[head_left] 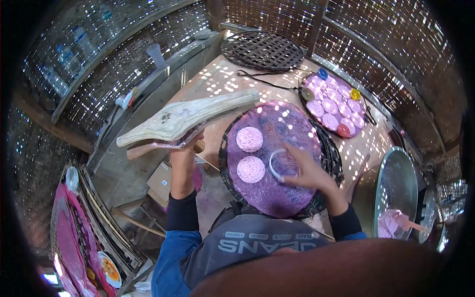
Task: The person scoops pink batter from a large metal bowl and fills a wooden mold. They press the batter into the mold's cavity, then invert the mold to release a formed pink cake onto a woven tray. This process is repeated multiple times.
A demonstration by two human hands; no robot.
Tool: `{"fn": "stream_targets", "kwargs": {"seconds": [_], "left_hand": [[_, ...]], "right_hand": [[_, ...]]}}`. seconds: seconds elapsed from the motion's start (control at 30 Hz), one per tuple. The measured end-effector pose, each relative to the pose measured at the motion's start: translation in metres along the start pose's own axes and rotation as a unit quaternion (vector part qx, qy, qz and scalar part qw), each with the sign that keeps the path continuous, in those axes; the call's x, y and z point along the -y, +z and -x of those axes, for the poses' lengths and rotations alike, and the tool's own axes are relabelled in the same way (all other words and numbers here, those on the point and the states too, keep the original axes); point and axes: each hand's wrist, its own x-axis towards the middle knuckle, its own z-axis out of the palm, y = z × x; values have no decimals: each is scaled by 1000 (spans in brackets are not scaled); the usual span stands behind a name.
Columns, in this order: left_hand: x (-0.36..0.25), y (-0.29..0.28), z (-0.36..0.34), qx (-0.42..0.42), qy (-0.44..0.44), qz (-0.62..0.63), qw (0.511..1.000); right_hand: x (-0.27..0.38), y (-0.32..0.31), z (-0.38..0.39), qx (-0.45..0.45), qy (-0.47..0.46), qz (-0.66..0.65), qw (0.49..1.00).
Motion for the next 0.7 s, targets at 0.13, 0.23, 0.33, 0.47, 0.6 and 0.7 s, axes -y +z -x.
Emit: {"fn": "stream_targets", "kwargs": {"seconds": [0.13, 0.23, 0.33, 0.47, 0.6, 0.7], "left_hand": [[12, 16, 0, 67, 3, 13, 998], [21, 37, 8, 103, 25, -56, 993], [47, 46, 10, 202, 112, -156, 960], [49, 90, 30, 274, 314, -235, 878], [-34, 143, 45, 539, 92, -85, 833], [-88, 179, 67, 607, 55, -78, 789]], "right_hand": [[12, 39, 47, 24, 69, 18, 997], [27, 54, 49, -45, 26, -58, 997], [12, 40, 55, -260, -14, -162, 952], [61, -59, 55, -510, -129, 53, 849], [57, -94, 55, -420, -47, -1, 906], [38, -134, 53, -406, 21, -191, 894]]}}
